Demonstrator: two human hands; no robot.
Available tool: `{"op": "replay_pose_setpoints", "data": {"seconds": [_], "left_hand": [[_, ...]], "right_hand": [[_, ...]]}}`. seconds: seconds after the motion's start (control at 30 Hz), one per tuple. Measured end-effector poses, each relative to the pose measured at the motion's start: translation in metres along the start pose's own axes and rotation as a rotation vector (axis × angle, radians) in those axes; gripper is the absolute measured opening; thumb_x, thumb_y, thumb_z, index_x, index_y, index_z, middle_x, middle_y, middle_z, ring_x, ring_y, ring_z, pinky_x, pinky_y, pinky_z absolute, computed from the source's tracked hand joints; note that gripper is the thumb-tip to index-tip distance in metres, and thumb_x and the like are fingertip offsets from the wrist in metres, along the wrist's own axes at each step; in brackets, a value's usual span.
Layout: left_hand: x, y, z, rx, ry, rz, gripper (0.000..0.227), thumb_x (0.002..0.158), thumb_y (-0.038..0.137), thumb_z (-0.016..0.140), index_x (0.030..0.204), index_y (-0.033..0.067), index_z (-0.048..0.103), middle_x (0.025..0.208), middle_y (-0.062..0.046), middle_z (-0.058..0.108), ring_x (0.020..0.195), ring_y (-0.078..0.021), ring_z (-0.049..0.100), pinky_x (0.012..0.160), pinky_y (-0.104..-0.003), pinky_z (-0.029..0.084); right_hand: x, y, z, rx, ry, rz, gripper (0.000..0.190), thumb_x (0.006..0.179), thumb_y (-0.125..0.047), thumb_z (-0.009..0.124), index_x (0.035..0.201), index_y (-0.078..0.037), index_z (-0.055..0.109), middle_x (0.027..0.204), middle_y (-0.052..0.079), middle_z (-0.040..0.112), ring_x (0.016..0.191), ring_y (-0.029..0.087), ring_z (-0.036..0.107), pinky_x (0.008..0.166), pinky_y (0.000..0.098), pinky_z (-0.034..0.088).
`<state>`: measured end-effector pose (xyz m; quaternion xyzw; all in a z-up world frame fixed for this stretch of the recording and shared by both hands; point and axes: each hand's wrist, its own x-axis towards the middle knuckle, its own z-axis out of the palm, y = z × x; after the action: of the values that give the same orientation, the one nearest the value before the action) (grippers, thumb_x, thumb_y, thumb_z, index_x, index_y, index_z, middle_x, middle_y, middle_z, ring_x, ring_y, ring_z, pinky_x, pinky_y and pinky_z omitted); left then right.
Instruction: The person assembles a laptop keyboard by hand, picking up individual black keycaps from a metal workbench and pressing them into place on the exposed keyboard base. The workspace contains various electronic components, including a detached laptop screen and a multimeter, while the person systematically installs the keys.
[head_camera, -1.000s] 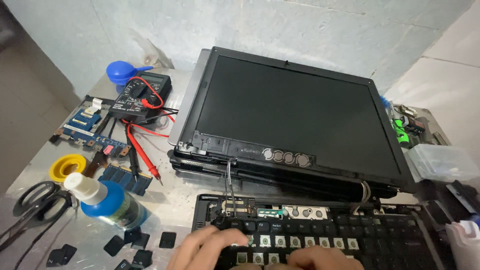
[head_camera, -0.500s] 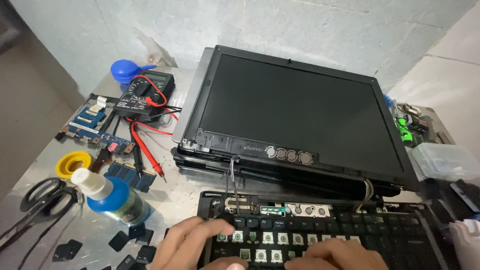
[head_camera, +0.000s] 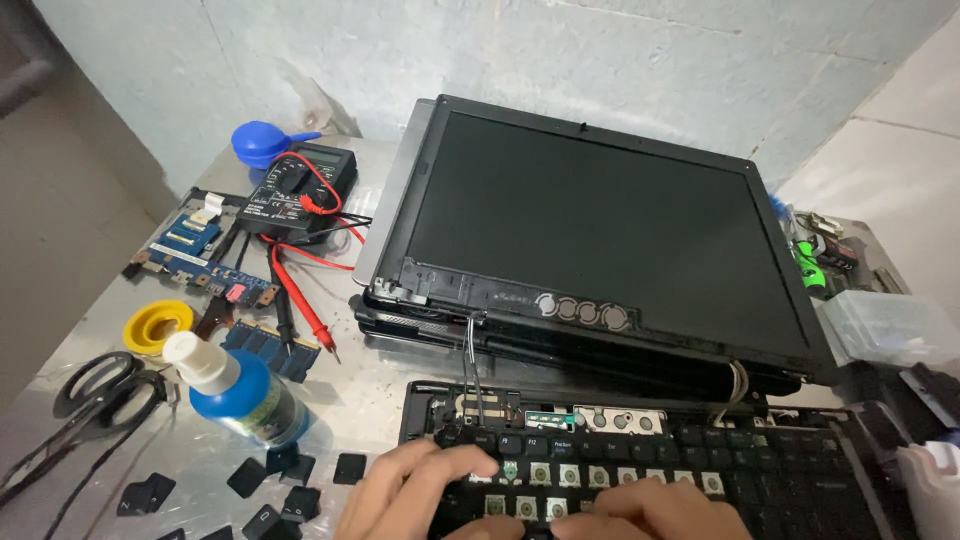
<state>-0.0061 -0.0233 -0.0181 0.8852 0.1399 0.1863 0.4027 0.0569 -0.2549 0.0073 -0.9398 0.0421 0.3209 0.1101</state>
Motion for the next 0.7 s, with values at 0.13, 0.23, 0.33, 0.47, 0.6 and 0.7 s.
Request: {"op": "replay_pose_setpoints", "data": {"seconds": [0.13,0.23,0.33,0.47,0.6,0.7], "left_hand": [[0.008,0.005,-0.011,0.070,0.002,0.172,0.013,0.079,0.034,0.082,0.073,0.0445,0.088,0.091,0.032,0.081,0.114,-0.0049,0.072,0.072,-0.030,0.056],[0.009,0.006,-0.023,0.049,-0.006,0.108,0.029,0.082,0.055,0.074,0.063,0.0459,0.093,0.107,0.035,0.086,0.116,-0.0027,0.071,0.092,-0.032,0.049],[0.016,-0.006,-0.034,0.015,-0.097,0.318,0.026,0.094,0.051,0.075,0.077,0.0358,0.088,0.119,0.025,0.084,0.122,-0.0092,0.068,0.093,-0.032,0.052],[0.011,0.013,-0.022,0.060,0.019,0.312,0.064,0.104,0.056,0.054,0.054,0.0334,0.086,0.113,0.024,0.082,0.121,-0.0161,0.068,0.091,-0.041,0.050],[0.003,0.007,-0.004,0.049,0.095,0.268,0.018,0.079,0.039,0.073,0.063,0.0404,0.080,0.104,0.018,0.079,0.106,-0.0128,0.073,0.084,-0.031,0.054],[-0.003,0.002,0.004,0.039,0.019,0.132,0.015,0.065,0.040,0.091,0.077,0.0491,0.093,0.108,0.026,0.082,0.117,-0.0058,0.075,0.091,-0.031,0.056]], "right_hand": [[0.014,0.056,0.049,0.118,0.364,-0.414,0.034,0.090,-0.071,0.078,0.119,-0.064,0.095,0.113,-0.030,0.088,0.109,0.009,0.086,0.114,0.0461,0.068],[0.010,0.054,0.040,0.087,0.476,-0.584,0.033,0.089,-0.062,0.088,0.121,-0.058,0.096,0.112,-0.023,0.086,0.108,0.015,0.085,0.108,0.0514,0.069],[-0.013,0.023,0.017,0.109,0.676,-0.664,0.020,0.083,-0.054,0.092,0.099,-0.052,0.102,0.087,-0.021,0.087,0.078,0.005,0.088,0.071,0.0313,0.069],[0.006,0.043,0.042,0.109,0.560,-0.559,0.030,0.086,-0.063,0.089,0.113,-0.055,0.098,0.102,-0.023,0.087,0.099,0.015,0.086,0.097,0.0469,0.074],[0.001,0.027,0.042,0.076,0.701,-0.681,0.023,0.089,-0.060,0.085,0.106,-0.049,0.096,0.095,-0.018,0.082,0.079,0.012,0.081,0.071,0.0388,0.070],[0.005,0.022,0.037,0.095,0.666,-0.738,0.023,0.090,-0.057,0.087,0.107,-0.044,0.096,0.094,-0.014,0.083,0.076,0.011,0.083,0.069,0.0330,0.070]]}}
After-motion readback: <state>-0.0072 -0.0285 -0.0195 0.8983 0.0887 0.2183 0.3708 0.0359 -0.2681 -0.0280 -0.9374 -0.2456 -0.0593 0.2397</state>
